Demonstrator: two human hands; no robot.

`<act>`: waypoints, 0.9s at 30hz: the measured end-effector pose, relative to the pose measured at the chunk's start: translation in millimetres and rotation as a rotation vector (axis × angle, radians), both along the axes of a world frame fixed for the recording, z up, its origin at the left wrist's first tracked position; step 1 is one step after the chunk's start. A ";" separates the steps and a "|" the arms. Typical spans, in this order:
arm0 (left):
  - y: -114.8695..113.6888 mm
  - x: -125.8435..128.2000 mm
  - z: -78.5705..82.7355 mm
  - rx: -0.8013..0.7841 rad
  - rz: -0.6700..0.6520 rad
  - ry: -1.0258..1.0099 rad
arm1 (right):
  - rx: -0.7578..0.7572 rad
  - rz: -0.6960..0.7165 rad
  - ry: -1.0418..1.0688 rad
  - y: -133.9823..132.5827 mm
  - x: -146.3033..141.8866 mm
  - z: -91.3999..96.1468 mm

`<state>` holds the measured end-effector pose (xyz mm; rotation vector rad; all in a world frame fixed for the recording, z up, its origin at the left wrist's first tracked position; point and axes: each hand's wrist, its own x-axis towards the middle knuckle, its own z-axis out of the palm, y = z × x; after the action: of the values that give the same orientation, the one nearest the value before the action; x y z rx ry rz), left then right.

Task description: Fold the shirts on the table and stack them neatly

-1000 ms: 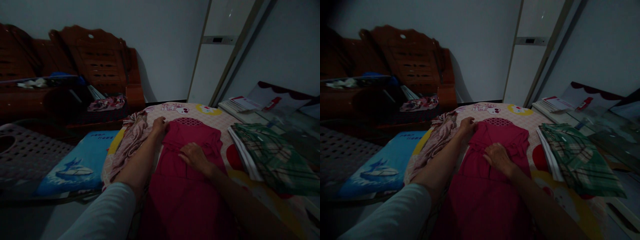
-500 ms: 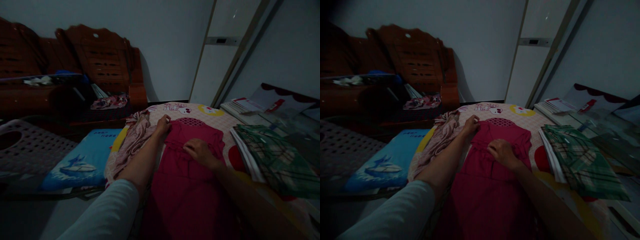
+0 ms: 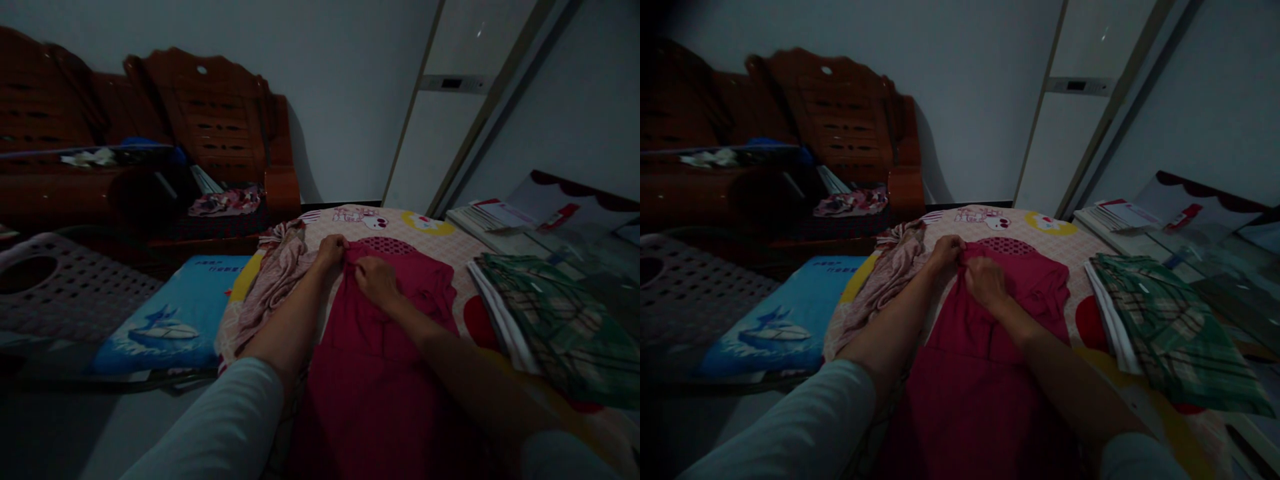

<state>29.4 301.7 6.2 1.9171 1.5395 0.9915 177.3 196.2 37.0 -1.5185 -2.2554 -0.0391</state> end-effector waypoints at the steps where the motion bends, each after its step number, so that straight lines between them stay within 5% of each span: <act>1: 0.4 0.0 0.0 -0.017 0.001 -0.008 | -0.001 -0.075 0.168 6.0 11.2 2.4; 5: 0.4 1.9 0.6 -0.065 0.012 -0.053 | -0.092 -0.353 0.679 27.1 58.7 6.0; 10: 0.9 4.0 2.9 -0.032 0.004 -0.121 | -0.220 -0.554 0.916 34.0 86.4 -3.1; 13: 1.2 3.1 0.0 0.040 0.033 -0.038 | -0.268 -0.603 0.814 36.8 90.5 -10.5; 17: -0.9 2.2 -7.6 0.064 0.028 0.167 | -0.170 -0.520 0.375 39.1 96.1 -17.9; 22: -2.9 4.7 -2.3 0.174 0.068 0.266 | -0.004 -0.435 0.016 20.7 93.8 -2.3; 24: -4.0 8.9 5.1 0.178 -0.013 0.210 | -0.054 -0.355 -0.010 7.7 90.2 8.9; 27: -8.7 20.8 13.4 0.046 -0.329 0.093 | -0.215 -0.174 -0.010 -14.7 86.4 19.4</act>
<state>50.2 293.0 19.6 2.1866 1.2023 0.8085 263.7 181.5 56.4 -1.8267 -2.1868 0.1498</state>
